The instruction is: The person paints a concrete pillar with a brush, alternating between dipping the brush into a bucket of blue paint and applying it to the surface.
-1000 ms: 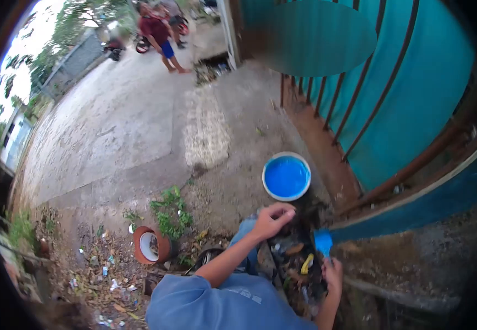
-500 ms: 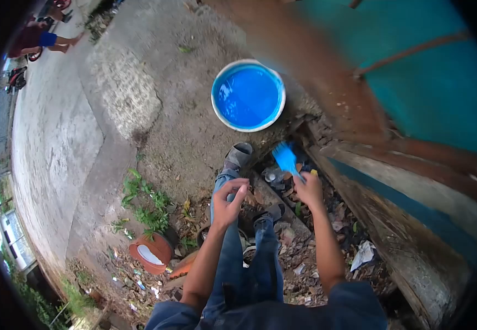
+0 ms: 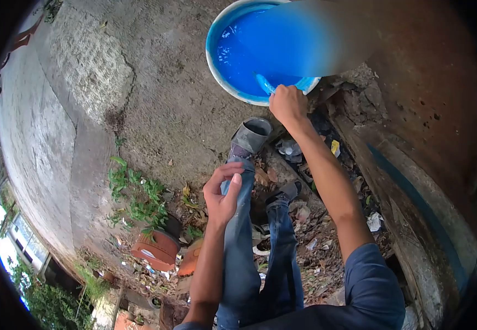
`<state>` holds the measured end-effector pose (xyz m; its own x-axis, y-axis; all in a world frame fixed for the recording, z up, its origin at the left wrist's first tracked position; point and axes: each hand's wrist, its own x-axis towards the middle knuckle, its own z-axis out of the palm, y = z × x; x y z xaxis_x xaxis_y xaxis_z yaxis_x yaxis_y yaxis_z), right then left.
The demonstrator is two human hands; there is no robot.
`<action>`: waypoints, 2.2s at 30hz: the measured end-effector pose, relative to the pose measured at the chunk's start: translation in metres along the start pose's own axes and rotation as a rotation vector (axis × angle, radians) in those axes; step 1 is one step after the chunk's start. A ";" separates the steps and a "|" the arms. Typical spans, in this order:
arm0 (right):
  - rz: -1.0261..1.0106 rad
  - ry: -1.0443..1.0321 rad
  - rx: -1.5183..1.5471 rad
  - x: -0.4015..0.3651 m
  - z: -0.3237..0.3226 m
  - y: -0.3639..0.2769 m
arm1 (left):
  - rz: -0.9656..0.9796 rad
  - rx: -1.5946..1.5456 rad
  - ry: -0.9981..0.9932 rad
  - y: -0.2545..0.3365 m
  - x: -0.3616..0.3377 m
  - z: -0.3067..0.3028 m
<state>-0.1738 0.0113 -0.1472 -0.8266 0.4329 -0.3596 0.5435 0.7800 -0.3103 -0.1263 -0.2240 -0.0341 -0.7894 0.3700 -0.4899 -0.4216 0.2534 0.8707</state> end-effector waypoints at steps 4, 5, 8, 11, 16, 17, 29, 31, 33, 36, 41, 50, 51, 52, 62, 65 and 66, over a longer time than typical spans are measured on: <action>0.048 -0.098 -0.007 0.009 0.010 -0.002 | -0.007 -0.006 0.071 -0.002 0.004 -0.011; 0.041 -0.088 -0.008 0.009 0.009 -0.002 | -0.009 -0.005 0.076 -0.001 0.005 -0.013; 0.120 -0.101 0.012 0.004 0.003 0.000 | -0.047 -0.013 0.090 0.000 0.005 -0.018; 0.158 -0.016 0.069 -0.005 -0.006 0.011 | 0.005 -0.019 0.090 0.007 0.007 -0.017; 0.198 -0.031 0.093 -0.005 -0.008 0.025 | 0.028 -0.025 0.053 0.009 0.006 -0.003; 0.178 -0.053 0.061 0.000 -0.005 0.026 | 0.054 -0.010 0.038 0.007 0.007 -0.001; 0.251 -0.044 0.228 -0.027 -0.051 0.041 | 0.003 0.055 -0.022 0.036 -0.014 0.011; 0.261 -0.021 0.572 -0.041 -0.058 0.062 | 0.047 0.052 -0.003 0.048 -0.021 0.016; 0.259 -0.068 1.024 -0.058 -0.067 0.081 | 0.089 0.096 -0.017 0.052 -0.025 0.022; 0.193 -0.249 1.551 -0.093 -0.096 0.090 | 0.082 0.164 0.015 0.067 -0.042 0.032; 0.179 -0.189 1.850 -0.156 -0.156 0.064 | 0.129 0.190 0.026 0.116 -0.079 0.058; 0.299 0.247 1.791 -0.271 -0.278 0.015 | 0.389 -0.032 0.017 0.233 -0.147 0.106; 0.263 0.288 1.766 -0.287 -0.289 0.015 | 0.424 -0.085 -0.005 0.247 -0.153 0.113; 0.232 0.330 1.741 -0.303 -0.298 0.018 | 0.455 -0.086 -0.043 0.261 -0.160 0.120; 0.294 0.745 1.727 -0.525 -0.313 0.074 | 0.613 -0.023 -0.371 0.316 -0.255 0.215; 0.304 0.858 1.919 -0.593 -0.309 0.091 | 0.634 0.024 -0.465 0.313 -0.304 0.252; 0.287 0.869 1.987 -0.611 -0.302 0.098 | 0.631 0.043 -0.490 0.312 -0.321 0.262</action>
<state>0.3407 -0.0398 0.3081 -0.2505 0.9023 -0.3508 -0.4409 -0.4289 -0.7884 0.1121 -0.0297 0.3832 -0.5829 0.8033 0.1223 0.0647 -0.1041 0.9925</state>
